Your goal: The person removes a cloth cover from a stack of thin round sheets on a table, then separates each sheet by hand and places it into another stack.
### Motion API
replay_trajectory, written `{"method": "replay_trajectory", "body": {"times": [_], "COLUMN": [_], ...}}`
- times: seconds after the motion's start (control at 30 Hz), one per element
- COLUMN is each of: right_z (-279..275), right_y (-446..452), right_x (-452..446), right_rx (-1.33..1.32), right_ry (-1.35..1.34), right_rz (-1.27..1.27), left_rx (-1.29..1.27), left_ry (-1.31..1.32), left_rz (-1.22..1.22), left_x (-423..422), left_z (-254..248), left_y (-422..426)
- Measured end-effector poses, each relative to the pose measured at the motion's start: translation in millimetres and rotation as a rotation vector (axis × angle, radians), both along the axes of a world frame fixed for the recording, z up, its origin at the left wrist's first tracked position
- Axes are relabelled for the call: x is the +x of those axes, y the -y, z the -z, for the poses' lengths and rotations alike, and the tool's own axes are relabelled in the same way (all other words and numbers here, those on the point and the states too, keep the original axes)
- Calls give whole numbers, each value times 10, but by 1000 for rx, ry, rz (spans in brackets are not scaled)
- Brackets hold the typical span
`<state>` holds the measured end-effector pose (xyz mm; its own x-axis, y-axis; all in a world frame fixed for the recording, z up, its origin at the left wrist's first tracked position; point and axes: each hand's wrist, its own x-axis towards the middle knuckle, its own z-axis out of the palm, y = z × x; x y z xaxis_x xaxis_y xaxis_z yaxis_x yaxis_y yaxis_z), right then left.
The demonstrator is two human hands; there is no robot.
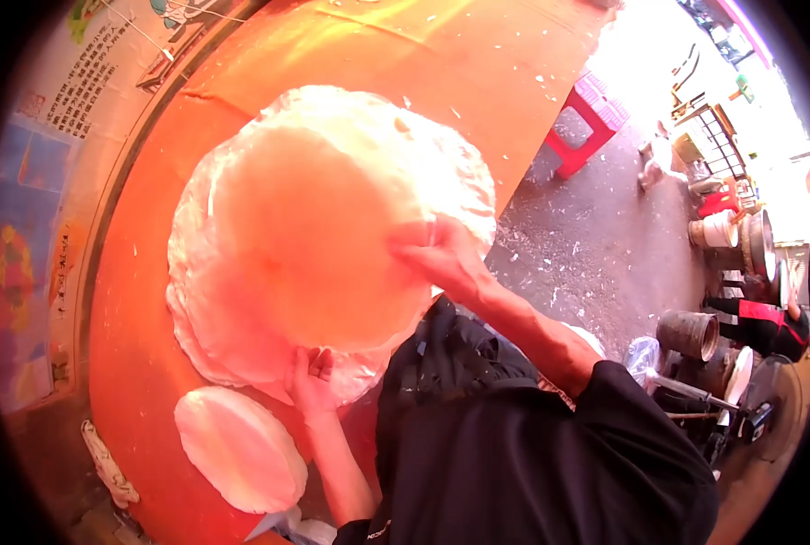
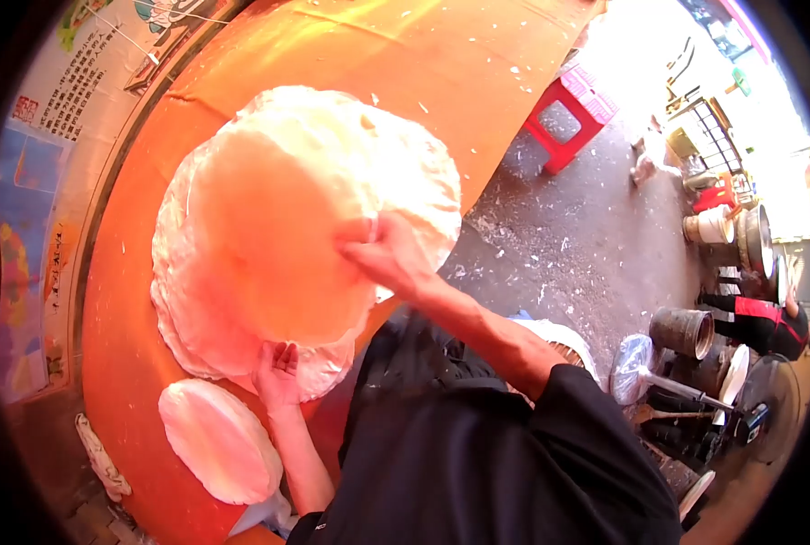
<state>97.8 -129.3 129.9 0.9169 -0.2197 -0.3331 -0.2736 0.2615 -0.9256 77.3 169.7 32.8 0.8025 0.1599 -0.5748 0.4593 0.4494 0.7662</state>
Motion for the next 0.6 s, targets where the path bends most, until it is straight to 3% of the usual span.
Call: {"method": "replay_trajectory", "body": {"times": [0.07,0.17,0.33,0.4,0.47,0.53,0.6], "right_z": [481,473,-71,-103,82,86,-75], "right_y": [173,160,-100,-79,-54,-217,-355], "right_x": [-31,4,-36,-78,-80,21,162], "right_rx": [-71,-124,-138,-97,-472,-558,-588], "right_ry": [3,-55,46,-29,-109,115,250], "right_rz": [45,52,84,108,77,86,94], "left_rx": [-142,-105,-270,-134,-220,-268,-276], "left_ry": [-91,-49,-84,-43,-97,-250,-226], "left_rz": [76,91,23,56,125,134,243], "left_x": [-12,-40,-46,-65,-28,97,247], "left_z": [55,128,97,-96,128,283,166], "left_y": [12,40,-35,139,92,54,33]}}
